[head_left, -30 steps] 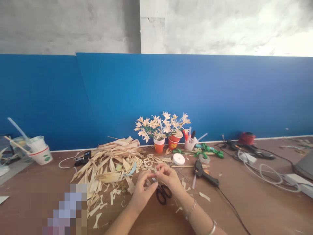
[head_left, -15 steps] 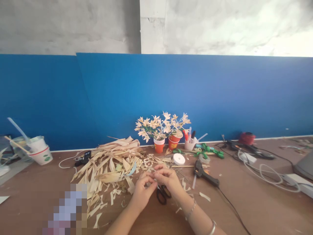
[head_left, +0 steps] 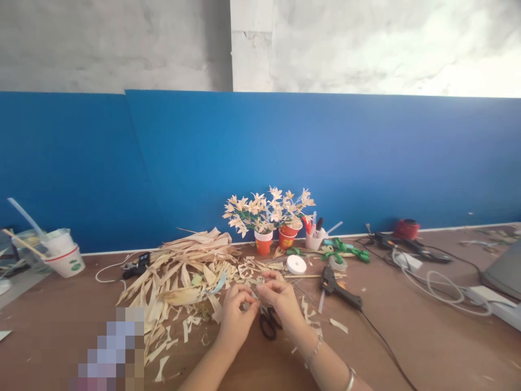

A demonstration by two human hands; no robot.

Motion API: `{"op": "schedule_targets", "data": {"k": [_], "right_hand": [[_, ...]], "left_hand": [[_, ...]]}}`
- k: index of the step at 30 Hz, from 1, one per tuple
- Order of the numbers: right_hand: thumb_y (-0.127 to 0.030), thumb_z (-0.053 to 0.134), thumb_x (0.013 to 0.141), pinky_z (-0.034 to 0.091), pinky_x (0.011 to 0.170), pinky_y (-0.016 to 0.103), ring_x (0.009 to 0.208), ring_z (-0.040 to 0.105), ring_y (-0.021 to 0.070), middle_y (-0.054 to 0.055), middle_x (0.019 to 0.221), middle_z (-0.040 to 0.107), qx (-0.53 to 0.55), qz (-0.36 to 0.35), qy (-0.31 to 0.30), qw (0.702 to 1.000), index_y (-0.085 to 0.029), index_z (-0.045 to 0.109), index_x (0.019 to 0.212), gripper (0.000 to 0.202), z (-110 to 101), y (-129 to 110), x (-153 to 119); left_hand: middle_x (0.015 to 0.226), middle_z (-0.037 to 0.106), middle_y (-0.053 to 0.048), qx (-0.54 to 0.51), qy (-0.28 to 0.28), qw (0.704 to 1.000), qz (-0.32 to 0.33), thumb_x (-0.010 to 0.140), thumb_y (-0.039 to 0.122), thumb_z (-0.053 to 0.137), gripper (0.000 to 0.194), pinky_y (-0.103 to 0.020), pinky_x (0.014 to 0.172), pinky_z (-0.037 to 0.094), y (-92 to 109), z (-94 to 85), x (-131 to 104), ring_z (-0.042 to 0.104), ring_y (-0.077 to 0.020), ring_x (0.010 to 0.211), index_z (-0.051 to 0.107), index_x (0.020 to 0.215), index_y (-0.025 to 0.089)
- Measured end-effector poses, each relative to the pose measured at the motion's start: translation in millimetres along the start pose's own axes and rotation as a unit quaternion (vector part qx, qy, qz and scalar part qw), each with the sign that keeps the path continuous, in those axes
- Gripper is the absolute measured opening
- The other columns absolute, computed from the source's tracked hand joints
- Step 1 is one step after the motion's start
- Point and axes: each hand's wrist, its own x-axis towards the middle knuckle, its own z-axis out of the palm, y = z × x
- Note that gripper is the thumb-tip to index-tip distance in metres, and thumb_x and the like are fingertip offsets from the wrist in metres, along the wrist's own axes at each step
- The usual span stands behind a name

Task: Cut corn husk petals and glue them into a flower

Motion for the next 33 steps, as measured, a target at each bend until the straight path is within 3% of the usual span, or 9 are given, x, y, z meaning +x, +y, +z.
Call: {"op": "schedule_targets", "data": {"k": [9,11,13,15,19,21,23,29,33], "right_hand": [[-0.042,0.07,0.068,0.042,0.089,0.035,0.094,0.058,0.0231,0.008,0.097,0.062,-0.059,-0.059,-0.03,0.996,-0.019,0.071,0.06,0.025,-5.0,-5.0,5.7],[-0.044,0.061,0.076,0.044,0.088,0.034,0.095,0.059,0.0231,0.008,0.096,0.065,-0.1,-0.064,-0.042,0.992,-0.018,0.073,0.073,0.028,-15.8,-12.3,15.1],[-0.04,0.049,0.084,0.045,0.087,0.034,0.096,0.06,0.0226,0.009,0.099,0.068,-0.214,-0.043,-0.022,0.976,-0.018,0.071,0.094,0.032,-38.0,-23.5,26.3],[-0.03,0.044,0.086,0.046,0.085,0.03,0.096,0.061,0.0208,0.008,0.106,0.066,-0.42,0.02,0.033,0.907,-0.019,0.066,0.107,0.032,-70.2,-35.0,34.9],[-0.015,0.052,0.073,0.041,0.083,0.049,0.104,0.055,0.0393,0.026,0.107,0.061,-0.569,0.126,0.106,0.805,-0.007,0.067,0.097,0.029,-135.1,-40.1,32.6],[-0.013,0.049,0.075,0.041,0.084,0.046,0.107,0.054,0.0379,0.025,0.11,0.059,-0.68,0.193,0.098,0.7,-0.008,0.064,0.102,0.032,-153.2,-31.9,24.6],[-0.009,0.045,0.076,0.04,0.084,0.046,0.107,0.055,0.0356,0.023,0.11,0.06,-0.704,0.214,0.09,0.671,-0.008,0.061,0.107,0.035,-160.4,-21.3,17.6],[-0.011,0.044,0.074,0.04,0.081,0.046,0.102,0.058,0.0334,0.02,0.104,0.063,-0.698,0.171,0.067,0.692,-0.012,0.056,0.108,0.036,-166.5,-14.4,17.7],[-0.023,0.044,0.077,0.042,0.073,0.04,0.092,0.061,0.0334,0.018,0.098,0.065,-0.619,0.153,0.138,0.758,-0.015,0.055,0.111,0.036,-167.3,-27.0,21.6]], "left_hand": [[0.082,0.06,-0.005,0.008,0.003,1.0,0.015,0.073,0.024,0.06,0.014,-0.038,0.08,0.045,-3.8,-1.0,2.4,0.057,-0.0222,0.085,0.066,0.061,0.021],[0.082,0.06,-0.005,-0.004,0.003,1.0,0.007,0.074,0.027,0.059,0.015,-0.038,0.08,0.045,-4.9,-1.1,2.4,0.057,-0.0224,0.084,0.067,0.063,0.021],[0.081,0.061,-0.005,-0.018,0.005,1.0,-0.008,0.074,0.029,0.058,0.016,-0.038,0.08,0.045,-7.0,-0.8,2.7,0.057,-0.0226,0.084,0.067,0.062,0.021],[0.082,0.061,-0.005,-0.032,0.011,0.999,-0.024,0.073,0.031,0.059,0.017,-0.039,0.081,0.045,-10.1,0.1,3.3,0.057,-0.0228,0.084,0.067,0.062,0.021],[0.082,0.061,-0.005,-0.06,0.024,0.997,-0.047,0.072,0.034,0.06,0.018,-0.039,0.083,0.045,-16.2,3.7,4.2,0.058,-0.0229,0.085,0.067,0.062,0.02],[0.082,0.061,-0.006,-0.073,0.025,0.995,-0.057,0.072,0.035,0.06,0.019,-0.038,0.083,0.045,-18.0,5.2,4.2,0.058,-0.0227,0.085,0.067,0.062,0.02],[0.083,0.061,-0.006,-0.08,0.021,0.994,-0.064,0.072,0.035,0.06,0.02,-0.037,0.083,0.045,-18.4,5.9,3.8,0.058,-0.0223,0.085,0.067,0.062,0.019],[0.082,0.062,-0.005,-0.087,0.037,0.994,-0.054,0.075,0.036,0.059,0.022,-0.035,0.081,0.047,-17.8,4.2,3.5,0.059,-0.0207,0.084,0.066,0.064,0.019],[0.079,0.062,-0.004,-0.087,0.062,0.993,-0.047,0.075,0.036,0.06,0.022,-0.035,0.081,0.047,-21.9,4.5,4.8,0.059,-0.0205,0.083,0.064,0.063,0.019]]}}
